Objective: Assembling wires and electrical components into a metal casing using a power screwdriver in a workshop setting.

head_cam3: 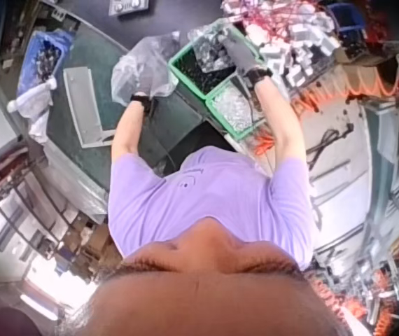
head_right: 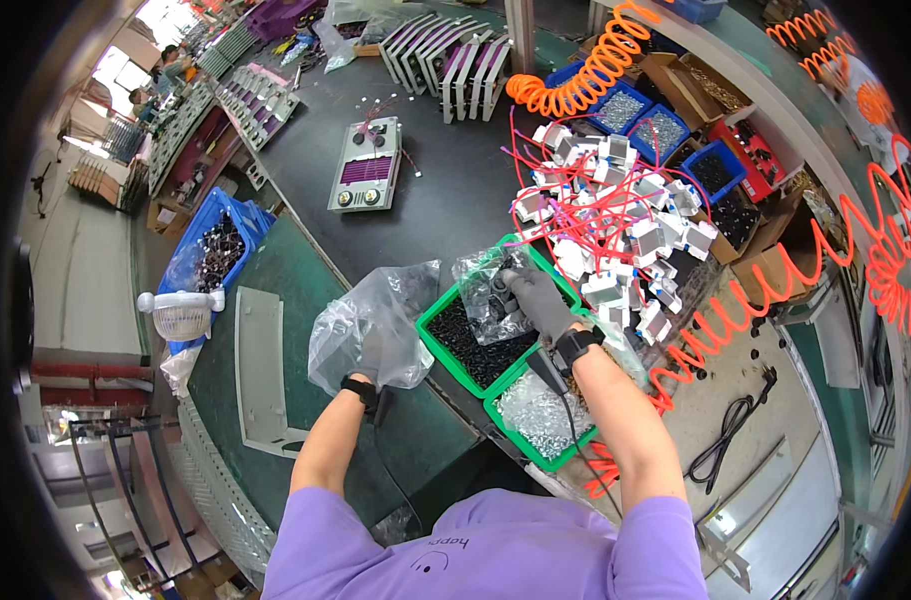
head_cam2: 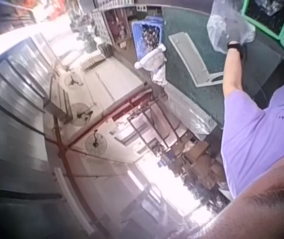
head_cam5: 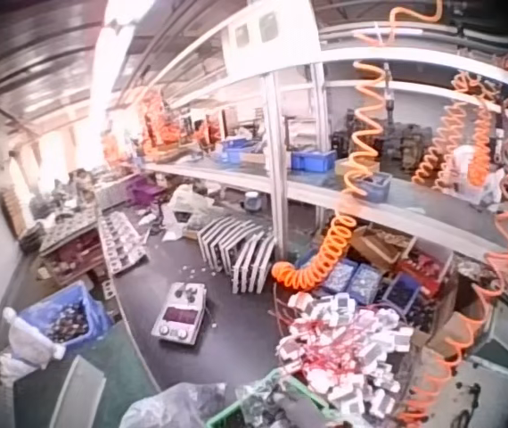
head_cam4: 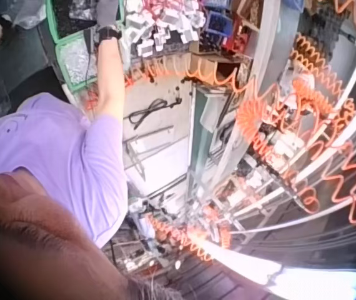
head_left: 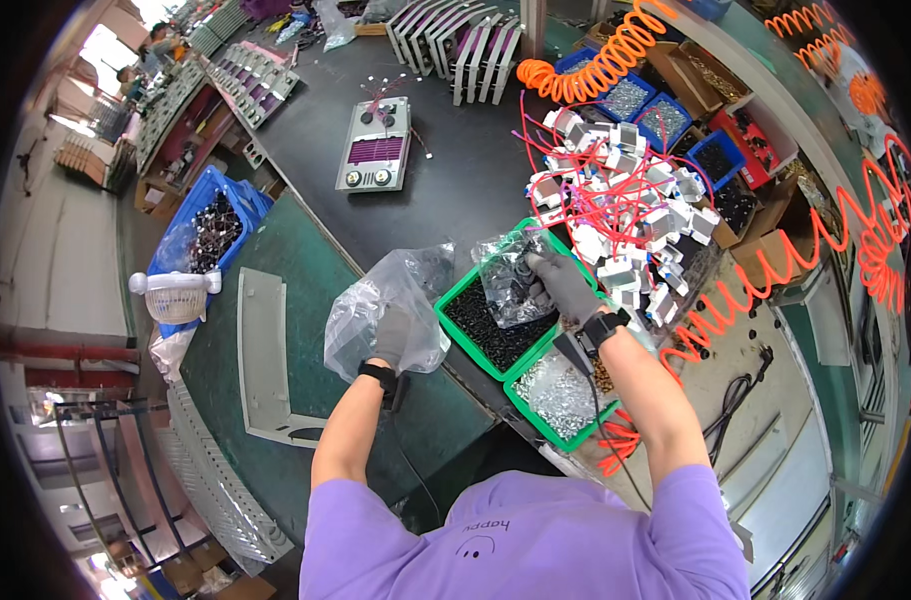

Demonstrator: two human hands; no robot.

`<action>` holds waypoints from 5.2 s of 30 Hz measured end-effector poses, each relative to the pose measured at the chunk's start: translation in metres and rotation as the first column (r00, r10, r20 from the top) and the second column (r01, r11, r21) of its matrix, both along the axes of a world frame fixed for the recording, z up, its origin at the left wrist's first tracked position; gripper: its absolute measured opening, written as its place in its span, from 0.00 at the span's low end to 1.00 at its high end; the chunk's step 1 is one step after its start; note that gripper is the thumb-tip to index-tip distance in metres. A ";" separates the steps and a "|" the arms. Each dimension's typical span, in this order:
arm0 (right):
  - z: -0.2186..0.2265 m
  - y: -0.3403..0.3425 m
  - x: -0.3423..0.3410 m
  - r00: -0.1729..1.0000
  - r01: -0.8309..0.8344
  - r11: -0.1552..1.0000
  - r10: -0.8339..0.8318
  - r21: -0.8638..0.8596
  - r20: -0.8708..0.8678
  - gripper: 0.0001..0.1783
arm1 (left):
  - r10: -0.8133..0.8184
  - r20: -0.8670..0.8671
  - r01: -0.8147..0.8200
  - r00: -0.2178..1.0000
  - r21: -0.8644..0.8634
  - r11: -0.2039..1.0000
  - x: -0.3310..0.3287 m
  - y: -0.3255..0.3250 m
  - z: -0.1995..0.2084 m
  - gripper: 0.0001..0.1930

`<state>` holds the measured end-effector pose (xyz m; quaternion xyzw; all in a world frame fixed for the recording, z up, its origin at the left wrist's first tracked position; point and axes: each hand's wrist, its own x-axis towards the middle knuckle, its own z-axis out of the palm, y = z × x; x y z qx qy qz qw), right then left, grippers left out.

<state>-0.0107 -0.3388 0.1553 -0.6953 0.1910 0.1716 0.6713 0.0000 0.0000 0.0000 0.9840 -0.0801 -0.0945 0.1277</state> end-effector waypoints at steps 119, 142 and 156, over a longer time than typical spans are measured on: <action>-0.029 -0.359 -0.599 0.975 0.174 0.985 -0.174 0.016 0.137 0.11 | -0.485 -0.666 -0.238 0.567 -0.696 0.677 -0.543 -0.461 0.074 0.09; -0.074 -0.343 -0.584 0.964 -0.261 0.954 0.267 -0.151 0.022 0.13 | -0.540 -0.620 -0.228 0.569 -0.750 0.621 -0.571 -0.447 0.038 0.14; -0.072 -0.345 -0.583 0.965 -0.235 0.967 0.244 -0.097 0.096 0.15 | -0.369 -0.884 -0.827 0.289 -0.424 0.369 -0.556 -0.478 0.071 0.17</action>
